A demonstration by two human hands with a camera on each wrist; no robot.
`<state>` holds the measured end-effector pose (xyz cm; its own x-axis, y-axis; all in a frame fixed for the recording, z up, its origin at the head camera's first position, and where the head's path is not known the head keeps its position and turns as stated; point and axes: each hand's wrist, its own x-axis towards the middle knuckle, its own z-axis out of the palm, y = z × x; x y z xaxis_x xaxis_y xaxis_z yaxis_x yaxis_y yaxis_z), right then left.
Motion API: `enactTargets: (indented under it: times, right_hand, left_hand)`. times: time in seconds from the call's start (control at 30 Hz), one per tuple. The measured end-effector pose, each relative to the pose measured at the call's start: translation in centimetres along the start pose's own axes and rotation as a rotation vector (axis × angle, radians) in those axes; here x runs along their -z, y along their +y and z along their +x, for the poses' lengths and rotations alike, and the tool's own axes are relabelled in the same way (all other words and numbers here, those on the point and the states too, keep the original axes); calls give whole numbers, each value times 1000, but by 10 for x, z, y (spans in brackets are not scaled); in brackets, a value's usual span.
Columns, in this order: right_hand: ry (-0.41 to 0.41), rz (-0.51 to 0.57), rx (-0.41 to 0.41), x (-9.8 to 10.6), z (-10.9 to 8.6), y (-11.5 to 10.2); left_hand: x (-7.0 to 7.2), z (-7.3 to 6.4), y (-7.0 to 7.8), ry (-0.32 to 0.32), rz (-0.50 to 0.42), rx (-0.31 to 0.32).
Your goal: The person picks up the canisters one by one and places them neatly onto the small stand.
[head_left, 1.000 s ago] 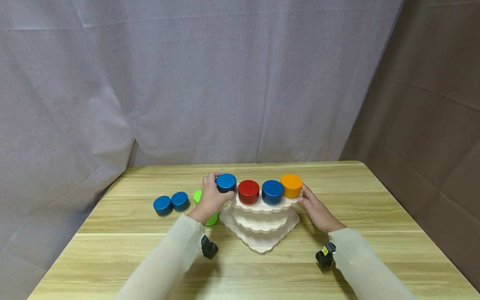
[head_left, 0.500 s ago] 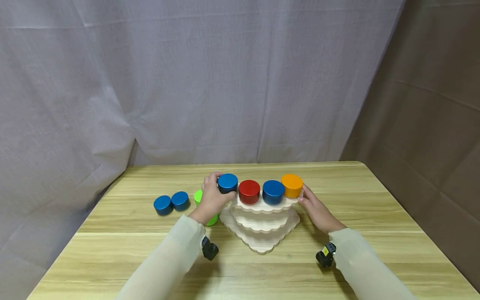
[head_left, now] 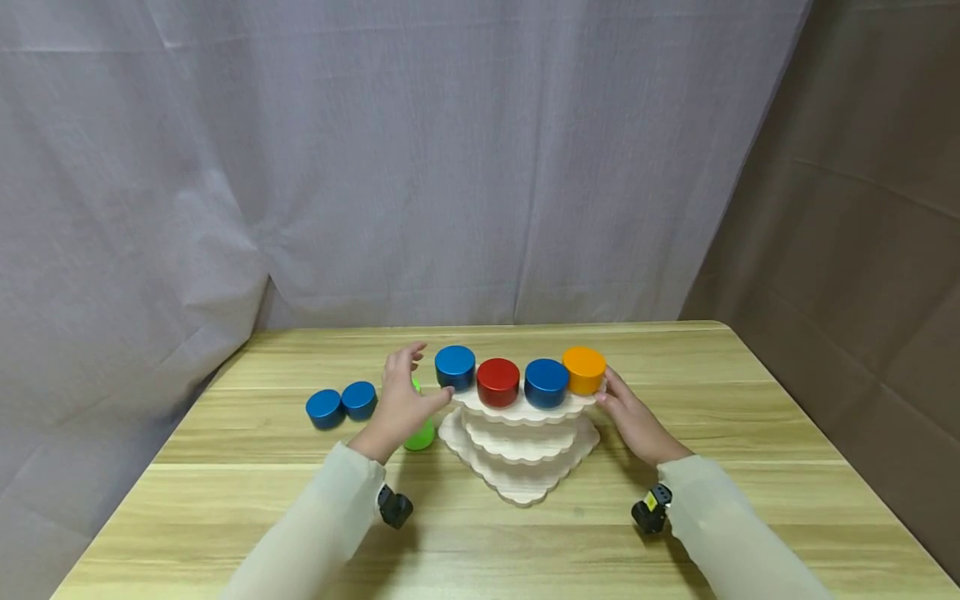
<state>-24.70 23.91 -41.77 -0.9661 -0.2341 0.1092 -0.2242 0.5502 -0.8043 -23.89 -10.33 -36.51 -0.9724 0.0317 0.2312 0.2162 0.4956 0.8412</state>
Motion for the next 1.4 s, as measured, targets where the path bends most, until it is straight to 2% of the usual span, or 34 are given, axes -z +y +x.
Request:
enactTargets:
  times: [0.13, 0.37, 0.63, 1.03, 1.4]
  right_hand:
    - [2, 4, 6, 0, 0, 0]
    - [4, 11, 16, 0, 0, -2]
    - [0, 3, 7, 0, -1, -3]
    - [1, 17, 25, 0, -1, -2]
    - [-8, 13, -12, 1, 0, -2]
  left_hand:
    - [13, -3, -8, 5, 47, -42]
    - [35, -7, -26, 56, 161, -136]
    - [56, -7, -47, 103, 242, -151]
    - [78, -4, -76, 129, 278, -102]
    - [93, -1, -95, 87, 270, 73]
